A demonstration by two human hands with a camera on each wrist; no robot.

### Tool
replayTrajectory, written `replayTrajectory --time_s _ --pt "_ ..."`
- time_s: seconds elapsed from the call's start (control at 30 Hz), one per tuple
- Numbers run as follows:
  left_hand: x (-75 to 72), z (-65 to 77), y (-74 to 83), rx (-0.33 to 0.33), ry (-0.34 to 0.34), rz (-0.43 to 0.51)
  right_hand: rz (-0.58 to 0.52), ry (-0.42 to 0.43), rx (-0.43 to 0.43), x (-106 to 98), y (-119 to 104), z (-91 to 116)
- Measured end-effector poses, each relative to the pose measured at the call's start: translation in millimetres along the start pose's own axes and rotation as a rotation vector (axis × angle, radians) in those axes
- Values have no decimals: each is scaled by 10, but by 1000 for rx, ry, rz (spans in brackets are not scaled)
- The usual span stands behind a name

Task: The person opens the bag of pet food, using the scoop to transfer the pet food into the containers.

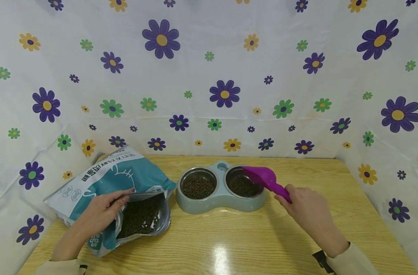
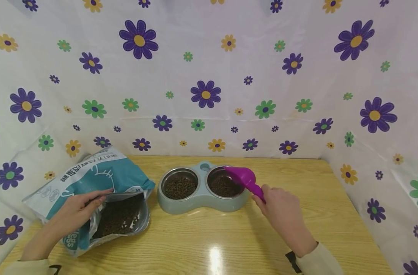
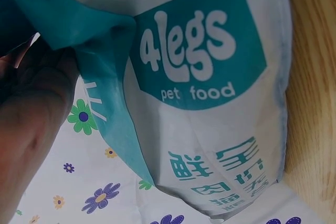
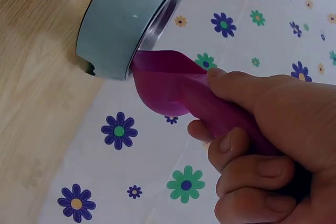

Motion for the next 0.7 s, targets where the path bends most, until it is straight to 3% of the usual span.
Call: replayTrajectory --time_s 0.13,0.27,0.5,0.7 --pt "3 -2 7 0 0 5 -53 -19 22 -15 69 22" --pt "3 -3 10 -2 -4 8 -203 -89 105 -21 139 50" --pt "-4 -20 8 4 1 -2 -495 -322 259 -42 150 57" --pt "0 -22 -3 -8 -8 -4 -698 -535 272 -75 -2 13"
Point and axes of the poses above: each hand's wrist, its own z-axis away from the middle knuckle, its own x-axis out of the palm, y = z × x, the point moved 1 cm from there along -z, towards the middle knuckle, and after that the axes turned 5 degrees about x, right-handed, at the moved point
